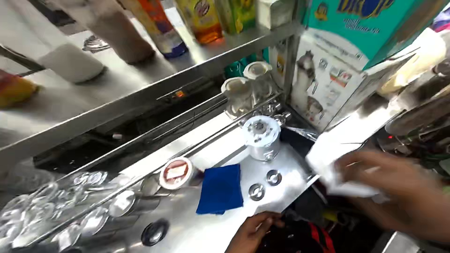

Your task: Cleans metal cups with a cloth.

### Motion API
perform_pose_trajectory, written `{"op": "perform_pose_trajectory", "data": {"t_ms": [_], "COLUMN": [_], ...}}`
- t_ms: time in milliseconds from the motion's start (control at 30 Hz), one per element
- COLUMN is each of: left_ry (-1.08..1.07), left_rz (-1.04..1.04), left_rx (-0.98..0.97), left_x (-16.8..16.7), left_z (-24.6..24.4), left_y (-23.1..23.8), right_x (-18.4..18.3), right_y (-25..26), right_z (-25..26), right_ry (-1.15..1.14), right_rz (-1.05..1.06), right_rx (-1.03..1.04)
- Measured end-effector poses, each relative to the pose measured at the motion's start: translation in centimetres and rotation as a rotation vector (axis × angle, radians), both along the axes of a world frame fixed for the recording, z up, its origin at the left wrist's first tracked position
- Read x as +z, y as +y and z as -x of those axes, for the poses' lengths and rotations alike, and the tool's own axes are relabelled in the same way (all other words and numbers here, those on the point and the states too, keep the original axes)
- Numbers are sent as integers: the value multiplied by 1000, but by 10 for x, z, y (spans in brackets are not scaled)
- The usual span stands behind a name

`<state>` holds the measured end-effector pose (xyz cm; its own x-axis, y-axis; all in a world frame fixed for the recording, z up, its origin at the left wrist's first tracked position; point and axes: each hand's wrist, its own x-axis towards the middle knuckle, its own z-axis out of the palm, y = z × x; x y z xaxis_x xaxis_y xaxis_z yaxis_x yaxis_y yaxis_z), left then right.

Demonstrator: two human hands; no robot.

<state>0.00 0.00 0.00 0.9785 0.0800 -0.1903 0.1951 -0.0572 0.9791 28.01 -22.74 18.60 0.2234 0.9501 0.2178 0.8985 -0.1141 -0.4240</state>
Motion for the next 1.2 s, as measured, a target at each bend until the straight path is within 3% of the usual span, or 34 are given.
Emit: {"op": "perform_pose_trajectory", "data": {"t_ms": [100,167,300,367,400,467,567,633,767,900,1033,1100,1200], "left_ry": [102,178,231,201,151,109,122,45,-1,114,80,44,-47], "left_rz": [-164,-230,59,316,336,52,-740,-1036,-1261,-1086,-880,-662,-226], "left_rx": [-72,-92,9,-10,-17,107,418,444,314,449,561,682,848], "left_x": [13,10,-20,-38,-46,-52,-73,-89,-109,-115,-121,-109,-84], "left_z": [-1,9,49,55,53,48,29,12,-17,-37,-43,-43,-41], "left_y": [-15,-10,-9,-8,-4,9,25,29,18,21,35,38,47], "right_x": [-123,-180,-221,-232,-238,-247,-243,-231,-214,-219,-237,-236,-231], "right_y": [48,62,66,64,62,58,56,53,55,58,62,64,73], "right_z": [105,144,184,177,168,143,101,76,52,46,53,58,64], "right_ry": [424,593,721,838,901,1053,1310,1351,1316,1276,1339,1327,1123], "right_rz": [113,53,-52,-39,-58,-147,-293,-352,-482,-537,-505,-485,-489], "right_rx": [343,376,315,220,108,-229,-713,-807,-736,-593,-534,-512,-364]}}
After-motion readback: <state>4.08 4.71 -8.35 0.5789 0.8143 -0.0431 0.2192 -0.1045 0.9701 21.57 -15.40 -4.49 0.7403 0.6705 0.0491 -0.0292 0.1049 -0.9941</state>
